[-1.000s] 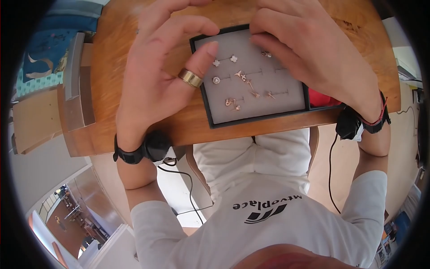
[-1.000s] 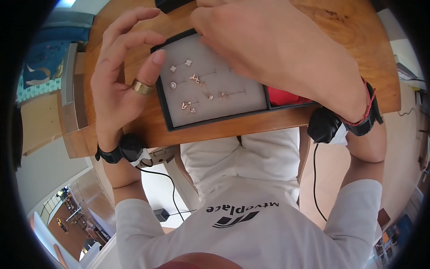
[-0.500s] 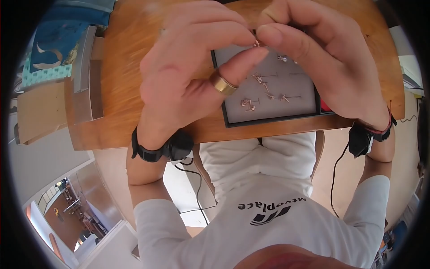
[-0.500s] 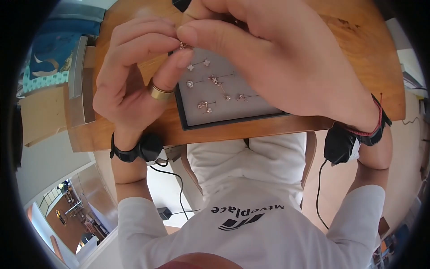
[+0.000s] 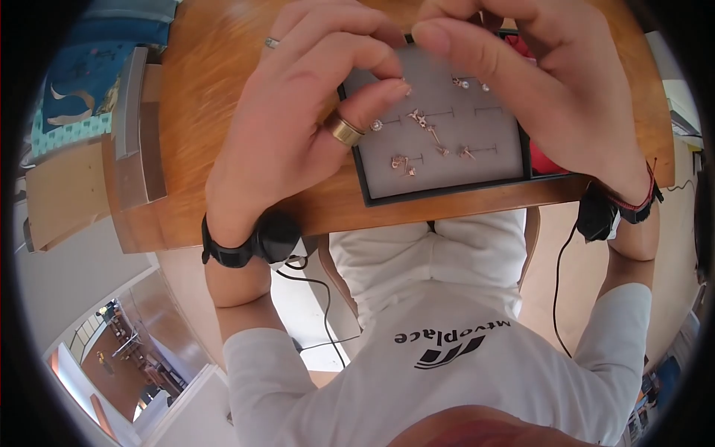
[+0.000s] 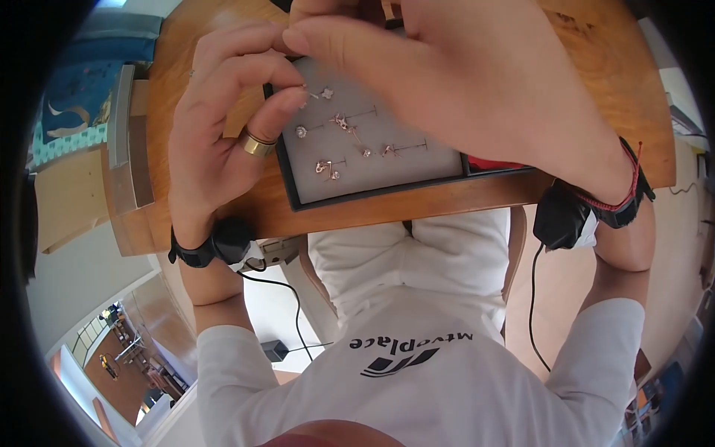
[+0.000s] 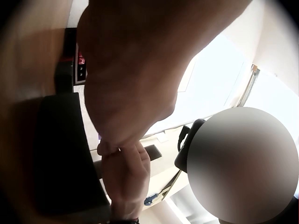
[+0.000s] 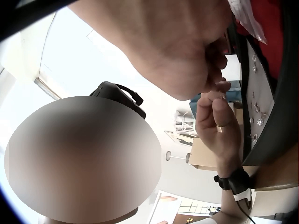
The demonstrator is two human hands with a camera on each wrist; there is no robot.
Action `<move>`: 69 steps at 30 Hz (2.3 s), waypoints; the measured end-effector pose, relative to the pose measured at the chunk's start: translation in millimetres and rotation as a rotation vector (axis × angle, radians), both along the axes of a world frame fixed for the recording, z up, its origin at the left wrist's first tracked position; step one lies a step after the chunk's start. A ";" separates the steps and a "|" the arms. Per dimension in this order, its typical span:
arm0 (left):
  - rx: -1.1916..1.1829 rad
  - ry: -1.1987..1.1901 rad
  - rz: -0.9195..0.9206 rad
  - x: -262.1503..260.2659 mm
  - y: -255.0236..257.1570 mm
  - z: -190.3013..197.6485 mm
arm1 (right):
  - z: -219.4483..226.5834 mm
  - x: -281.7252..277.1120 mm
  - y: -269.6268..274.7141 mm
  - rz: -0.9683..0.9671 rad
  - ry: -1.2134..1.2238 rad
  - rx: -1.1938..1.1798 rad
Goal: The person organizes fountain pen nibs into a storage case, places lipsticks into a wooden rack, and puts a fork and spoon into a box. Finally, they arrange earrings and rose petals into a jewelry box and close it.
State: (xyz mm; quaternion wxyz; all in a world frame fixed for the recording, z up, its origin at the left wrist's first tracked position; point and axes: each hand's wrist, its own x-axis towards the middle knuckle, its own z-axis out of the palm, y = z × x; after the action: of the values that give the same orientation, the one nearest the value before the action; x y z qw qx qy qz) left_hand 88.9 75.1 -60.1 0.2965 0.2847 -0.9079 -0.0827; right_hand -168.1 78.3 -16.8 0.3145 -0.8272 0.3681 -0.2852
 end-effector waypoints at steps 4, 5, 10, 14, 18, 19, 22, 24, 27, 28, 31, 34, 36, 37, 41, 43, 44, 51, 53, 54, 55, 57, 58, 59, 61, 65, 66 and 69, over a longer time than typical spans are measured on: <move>-0.045 -0.144 -0.043 18.7 -15.8 -19.0 | -11.3 -2.0 -4.9 -0.024 -0.112 -0.151; 0.012 -0.162 0.008 17.2 -11.0 -18.0 | -10.7 2.8 -1.8 -0.039 -0.018 -0.270; 0.113 -0.153 -0.052 1.9 2.9 2.6 | -32.6 -10.0 -21.2 0.049 -0.203 -0.147; 0.160 -0.206 0.000 -4.3 6.3 9.8 | -32.0 -14.0 -22.9 0.134 -0.159 -0.356; 0.204 -0.178 0.036 1.8 3.8 6.1 | -37.9 -11.9 -25.5 0.174 -0.222 -0.396; 0.208 -0.152 0.027 2.6 3.4 5.3 | -38.0 -11.5 -25.4 0.181 -0.251 -0.397; 0.199 -0.162 0.039 0.6 5.4 6.0 | -41.1 -11.1 -25.7 0.162 -0.152 -0.388; 0.249 -0.119 -0.014 -2.5 7.9 4.3 | -54.7 -8.2 -31.1 0.206 -0.300 -0.318; 0.240 -0.072 0.003 -11.2 12.7 2.5 | -33.3 -10.7 -22.3 0.159 -0.104 -0.298; 0.232 -0.061 0.016 -12.3 13.0 3.5 | -27.8 -11.6 -20.3 0.141 -0.021 -0.301; 0.173 -0.224 -0.042 -9.4 7.9 10.8 | -22.9 -16.8 -20.4 0.197 0.054 -0.241; 0.235 -0.097 -0.053 -5.8 8.1 4.7 | -27.8 -18.9 -21.7 0.285 0.089 -0.327; 0.304 -0.031 -0.037 -5.7 8.2 3.0 | -31.2 -17.5 -21.3 0.312 0.104 -0.368; 0.304 -0.030 -0.038 -8.2 8.6 6.8 | -33.0 -16.7 -20.8 0.320 0.107 -0.381; 0.276 -0.173 0.054 -16.0 10.7 18.7 | -39.1 -13.5 -20.8 0.338 0.113 -0.421; 0.275 -0.164 0.051 -14.6 10.6 14.9 | -40.6 -13.9 -21.8 0.343 0.115 -0.433; 0.262 -0.093 0.030 -11.7 10.7 9.2 | -41.0 -14.7 -22.6 0.345 0.117 -0.436; 0.277 -0.021 0.002 -11.1 9.7 4.4 | -35.6 -19.3 -23.1 0.346 0.129 -0.455; 0.290 -0.020 -0.006 -11.2 9.2 3.1 | -33.6 -20.8 -21.6 0.338 0.136 -0.459; 0.304 -0.020 -0.018 -11.4 9.2 2.5 | -34.5 -20.9 -22.7 0.338 0.157 -0.454; 0.303 -0.021 -0.019 -12.1 9.4 2.4 | -35.4 -20.9 -23.9 0.337 0.178 -0.448; 0.308 -0.054 -0.032 -14.3 10.0 1.8 | -43.8 -22.5 -29.6 0.368 0.099 -0.485; 0.309 -0.055 -0.033 -15.0 9.9 1.1 | -42.5 -21.7 -29.3 0.379 0.072 -0.497; 0.291 -0.053 -0.039 -15.3 9.5 0.1 | -33.6 -21.6 -24.3 0.364 0.156 -0.472; 0.273 -0.050 -0.042 -15.2 9.4 -1.1 | -30.9 -20.9 -23.5 0.351 0.240 -0.448; 0.302 -0.009 -0.016 -12.8 10.2 -2.0 | -28.2 -19.7 -23.1 0.386 0.235 -0.410; 0.336 0.026 -0.007 -12.5 10.3 -1.6 | -29.4 -19.7 -24.0 0.385 0.269 -0.405; 0.306 0.044 0.060 -12.0 12.0 0.7 | -30.0 -19.3 -23.1 0.383 0.260 -0.420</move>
State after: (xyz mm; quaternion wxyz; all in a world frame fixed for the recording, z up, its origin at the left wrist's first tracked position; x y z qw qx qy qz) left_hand 76.8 87.1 -59.4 0.2718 0.3516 -0.8691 -0.2172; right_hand -187.5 55.2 -46.7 0.1350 -0.9579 0.1756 -0.1827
